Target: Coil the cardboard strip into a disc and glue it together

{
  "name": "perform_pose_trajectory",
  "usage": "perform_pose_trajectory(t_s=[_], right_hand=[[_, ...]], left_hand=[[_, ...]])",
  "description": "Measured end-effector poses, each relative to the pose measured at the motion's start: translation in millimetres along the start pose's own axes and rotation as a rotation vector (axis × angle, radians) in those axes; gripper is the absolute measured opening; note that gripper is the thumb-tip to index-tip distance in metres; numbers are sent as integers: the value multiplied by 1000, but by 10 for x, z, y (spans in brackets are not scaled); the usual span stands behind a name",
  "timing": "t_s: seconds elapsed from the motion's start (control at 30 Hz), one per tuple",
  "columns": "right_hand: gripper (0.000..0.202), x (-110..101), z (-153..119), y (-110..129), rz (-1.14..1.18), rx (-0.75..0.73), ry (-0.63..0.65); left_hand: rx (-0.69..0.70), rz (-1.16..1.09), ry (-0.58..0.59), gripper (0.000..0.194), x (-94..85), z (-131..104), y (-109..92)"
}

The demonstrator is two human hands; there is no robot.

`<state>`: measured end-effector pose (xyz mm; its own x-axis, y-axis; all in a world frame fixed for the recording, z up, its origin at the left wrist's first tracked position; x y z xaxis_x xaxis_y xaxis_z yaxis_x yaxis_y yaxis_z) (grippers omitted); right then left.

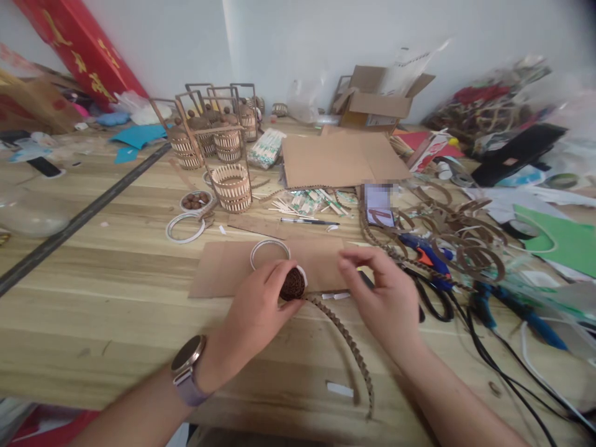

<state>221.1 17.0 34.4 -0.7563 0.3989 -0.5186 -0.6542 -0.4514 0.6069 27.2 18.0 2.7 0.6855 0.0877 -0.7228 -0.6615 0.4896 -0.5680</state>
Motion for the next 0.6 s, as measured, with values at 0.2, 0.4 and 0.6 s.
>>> perform_pose_trajectory(t_s=[0.2,0.4,0.6], right_hand=[[16,208,-69,137,-32,-84,297],[13,241,-97,126,-2,-48,312],[28,149,-54,3,212,146,49]], left_hand=[[3,-13,-1,51,0,11,-18],[10,-7,5,53,4,9,-19],[6,-6,-9,57,0,-5,-20]])
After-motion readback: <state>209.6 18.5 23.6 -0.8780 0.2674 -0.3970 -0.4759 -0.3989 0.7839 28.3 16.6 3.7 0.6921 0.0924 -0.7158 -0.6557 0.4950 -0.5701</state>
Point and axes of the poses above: each hand's wrist, its own z-axis towards the middle knuckle, its own x-axis out of the palm, y = z × x, the point moved 3 cm from there along z, towards the middle knuckle, and after that the axes turned 5 degrees about -x, right-handed, at the moved point
